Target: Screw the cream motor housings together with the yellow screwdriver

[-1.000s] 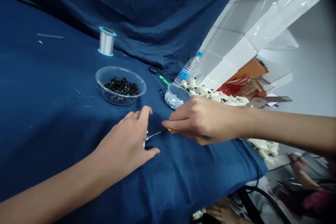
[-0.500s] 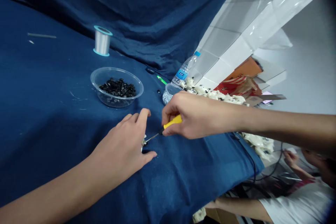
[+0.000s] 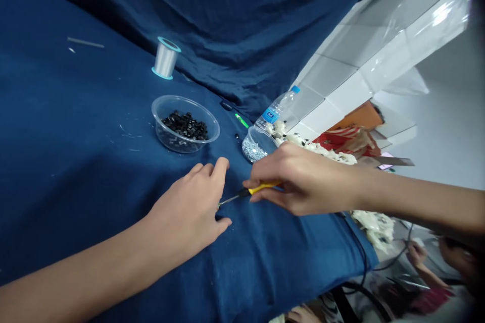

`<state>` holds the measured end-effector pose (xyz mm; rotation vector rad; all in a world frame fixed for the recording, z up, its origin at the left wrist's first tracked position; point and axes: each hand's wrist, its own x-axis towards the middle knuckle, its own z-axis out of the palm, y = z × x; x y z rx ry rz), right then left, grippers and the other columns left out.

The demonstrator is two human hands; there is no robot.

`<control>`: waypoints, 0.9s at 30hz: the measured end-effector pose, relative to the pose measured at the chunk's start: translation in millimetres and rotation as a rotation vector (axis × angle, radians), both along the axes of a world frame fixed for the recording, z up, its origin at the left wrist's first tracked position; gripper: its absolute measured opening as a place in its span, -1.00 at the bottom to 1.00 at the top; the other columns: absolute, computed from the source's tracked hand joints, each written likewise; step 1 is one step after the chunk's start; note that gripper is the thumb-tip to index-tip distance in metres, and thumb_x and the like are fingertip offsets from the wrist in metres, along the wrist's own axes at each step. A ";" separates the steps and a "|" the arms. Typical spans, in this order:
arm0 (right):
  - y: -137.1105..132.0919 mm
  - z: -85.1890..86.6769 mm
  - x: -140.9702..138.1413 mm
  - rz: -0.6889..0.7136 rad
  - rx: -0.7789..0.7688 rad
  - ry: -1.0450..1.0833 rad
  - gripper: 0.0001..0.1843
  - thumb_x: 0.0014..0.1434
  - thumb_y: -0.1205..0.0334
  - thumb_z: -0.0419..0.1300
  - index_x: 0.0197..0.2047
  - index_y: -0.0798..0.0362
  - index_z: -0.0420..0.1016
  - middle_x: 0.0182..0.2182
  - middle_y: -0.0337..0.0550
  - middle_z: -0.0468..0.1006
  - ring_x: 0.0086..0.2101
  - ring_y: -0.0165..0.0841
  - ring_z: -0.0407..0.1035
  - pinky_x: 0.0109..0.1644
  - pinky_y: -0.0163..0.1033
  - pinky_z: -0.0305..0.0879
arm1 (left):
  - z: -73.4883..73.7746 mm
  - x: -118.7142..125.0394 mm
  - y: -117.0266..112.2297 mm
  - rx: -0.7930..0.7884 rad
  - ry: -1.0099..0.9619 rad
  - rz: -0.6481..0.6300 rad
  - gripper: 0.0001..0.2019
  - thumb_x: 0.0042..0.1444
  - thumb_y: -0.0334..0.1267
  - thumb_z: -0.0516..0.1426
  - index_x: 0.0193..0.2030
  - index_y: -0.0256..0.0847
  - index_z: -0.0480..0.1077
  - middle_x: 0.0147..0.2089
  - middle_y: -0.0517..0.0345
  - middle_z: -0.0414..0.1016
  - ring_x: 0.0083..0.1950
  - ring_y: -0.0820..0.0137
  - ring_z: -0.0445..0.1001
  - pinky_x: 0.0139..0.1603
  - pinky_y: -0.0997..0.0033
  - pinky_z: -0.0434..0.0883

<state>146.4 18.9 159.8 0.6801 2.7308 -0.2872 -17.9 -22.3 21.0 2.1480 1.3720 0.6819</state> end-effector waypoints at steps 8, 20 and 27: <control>-0.8 -8.0 -5.0 -0.503 -0.115 -0.015 -0.85 0.15 0.27 0.35 -0.43 0.12 0.59 -0.51 -0.25 0.58 -0.51 -0.49 0.39 -0.44 -0.38 0.18 | -0.7 0.5 -0.3 0.016 0.026 0.011 -0.30 -0.02 -0.28 0.36 0.22 -0.15 0.14 -0.05 -0.02 0.42 -0.02 0.03 0.48 -0.08 0.04 0.47; -11.9 11.9 -14.7 -0.365 -0.028 -0.122 -0.66 0.00 0.44 0.37 -0.11 0.04 0.60 -0.15 -0.18 0.60 -0.14 -0.30 0.44 -0.17 -0.30 0.32 | 0.7 -5.4 -5.9 0.017 -0.022 -0.046 -0.43 0.05 -0.21 0.27 0.15 -0.16 0.13 -0.11 0.02 0.36 0.01 0.00 0.41 -0.09 0.06 0.42; -7.1 12.9 3.6 -0.003 0.080 -0.079 -0.75 0.21 0.49 0.24 -0.07 0.12 0.65 -0.18 -0.12 0.66 -0.22 -0.32 0.52 -0.26 -0.28 0.24 | -2.1 -25.3 -7.2 -0.173 -0.207 -0.114 -0.32 -0.07 -0.28 0.21 0.22 0.03 0.10 0.01 0.12 0.31 -0.06 0.20 0.42 -0.12 0.23 0.41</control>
